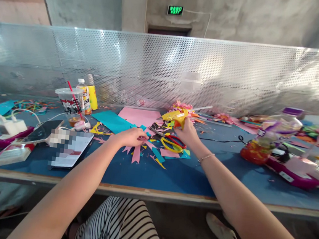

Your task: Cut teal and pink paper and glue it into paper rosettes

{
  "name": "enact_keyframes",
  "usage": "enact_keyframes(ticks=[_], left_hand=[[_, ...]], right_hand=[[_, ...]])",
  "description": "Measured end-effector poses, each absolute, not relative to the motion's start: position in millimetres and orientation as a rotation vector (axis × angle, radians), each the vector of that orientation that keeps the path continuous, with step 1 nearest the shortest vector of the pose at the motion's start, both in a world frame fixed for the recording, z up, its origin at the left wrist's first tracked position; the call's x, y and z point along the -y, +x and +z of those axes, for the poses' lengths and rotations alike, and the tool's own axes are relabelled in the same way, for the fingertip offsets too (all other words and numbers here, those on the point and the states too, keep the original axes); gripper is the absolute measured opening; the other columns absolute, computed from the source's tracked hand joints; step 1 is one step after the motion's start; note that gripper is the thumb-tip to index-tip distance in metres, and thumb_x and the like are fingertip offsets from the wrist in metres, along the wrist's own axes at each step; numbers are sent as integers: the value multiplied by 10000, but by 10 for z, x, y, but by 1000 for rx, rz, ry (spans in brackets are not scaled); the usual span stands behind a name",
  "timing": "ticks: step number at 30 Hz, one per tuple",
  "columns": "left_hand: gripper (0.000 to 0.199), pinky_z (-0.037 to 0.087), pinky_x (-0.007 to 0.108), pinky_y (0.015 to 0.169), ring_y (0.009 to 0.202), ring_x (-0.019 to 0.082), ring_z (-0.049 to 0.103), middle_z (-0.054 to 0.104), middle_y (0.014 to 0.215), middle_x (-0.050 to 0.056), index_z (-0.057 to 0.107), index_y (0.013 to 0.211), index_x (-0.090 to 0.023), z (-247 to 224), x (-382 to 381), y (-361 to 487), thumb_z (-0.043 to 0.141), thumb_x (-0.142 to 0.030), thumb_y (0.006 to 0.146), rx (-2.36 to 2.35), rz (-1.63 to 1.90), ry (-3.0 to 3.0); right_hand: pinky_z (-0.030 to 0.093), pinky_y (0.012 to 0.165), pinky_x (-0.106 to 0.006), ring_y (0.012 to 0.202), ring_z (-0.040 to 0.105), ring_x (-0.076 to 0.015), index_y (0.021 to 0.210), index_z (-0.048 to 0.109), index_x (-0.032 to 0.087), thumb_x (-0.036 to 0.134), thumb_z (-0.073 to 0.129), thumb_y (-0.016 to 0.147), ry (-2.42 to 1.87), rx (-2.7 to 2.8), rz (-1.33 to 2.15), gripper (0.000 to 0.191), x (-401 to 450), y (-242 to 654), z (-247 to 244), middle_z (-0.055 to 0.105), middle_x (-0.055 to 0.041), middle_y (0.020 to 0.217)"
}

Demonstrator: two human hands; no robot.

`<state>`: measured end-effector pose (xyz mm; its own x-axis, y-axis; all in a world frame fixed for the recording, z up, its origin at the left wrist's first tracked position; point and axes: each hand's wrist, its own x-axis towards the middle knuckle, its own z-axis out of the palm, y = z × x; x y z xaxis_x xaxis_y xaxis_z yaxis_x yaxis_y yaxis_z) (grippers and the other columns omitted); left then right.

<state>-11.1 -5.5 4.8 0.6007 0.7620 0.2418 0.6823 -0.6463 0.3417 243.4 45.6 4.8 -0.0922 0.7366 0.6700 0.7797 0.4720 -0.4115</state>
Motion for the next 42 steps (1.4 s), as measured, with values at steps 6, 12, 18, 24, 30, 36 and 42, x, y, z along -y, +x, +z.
enact_keyframes(ticks=[6,12,18,24,30,36,42], left_hand=[[233,319,245,539,521,122,476,512,536,2,507,553,-168,2,-75,-175,490,-296,746,-1485,927,2408],[234,351,226,510,525,132,550,562,554,6,479,581,-169,-91,-175,-215,506,-344,734,-1537,998,2185],[184,408,236,495,512,153,593,594,531,18,482,611,-171,-129,-203,-194,535,-312,716,-1505,1016,1974],[191,420,237,529,563,161,600,615,550,35,508,581,-166,-103,-192,-191,542,-298,714,-1564,1045,2042],[191,432,234,563,605,160,607,631,585,40,529,601,-160,-83,-181,-187,517,-298,733,-1618,980,2095],[195,439,235,565,573,145,603,636,592,34,534,617,-162,-85,-180,-182,496,-296,754,-1631,941,2061],[203,429,237,565,594,150,599,633,610,40,536,615,-158,-80,-178,-186,498,-305,750,-1636,940,2069]], right_hand=[[416,704,-371,832,496,-237,954,392,184,352,513,694,-1135,1871,-83,332,-370,2409,75,511,-86,886],[413,766,-404,939,480,-286,986,409,140,398,479,764,-1051,2046,-455,347,-324,2317,14,500,-155,962],[427,656,-356,820,528,-266,939,441,133,444,385,831,-1081,2247,-643,334,-331,2220,-127,536,-156,906],[435,665,-336,841,537,-251,990,435,104,331,362,860,-990,2375,-749,272,-351,2160,-207,543,-171,956],[447,673,-326,843,544,-244,974,428,91,284,382,852,-994,2377,-854,233,-369,2136,-210,547,-160,934],[442,688,-322,870,537,-246,979,433,86,235,385,841,-1033,2385,-868,208,-347,2136,-179,534,-174,995],[423,652,-308,813,538,-231,948,449,87,234,372,848,-1068,2401,-871,194,-329,2175,-114,535,-158,983]])
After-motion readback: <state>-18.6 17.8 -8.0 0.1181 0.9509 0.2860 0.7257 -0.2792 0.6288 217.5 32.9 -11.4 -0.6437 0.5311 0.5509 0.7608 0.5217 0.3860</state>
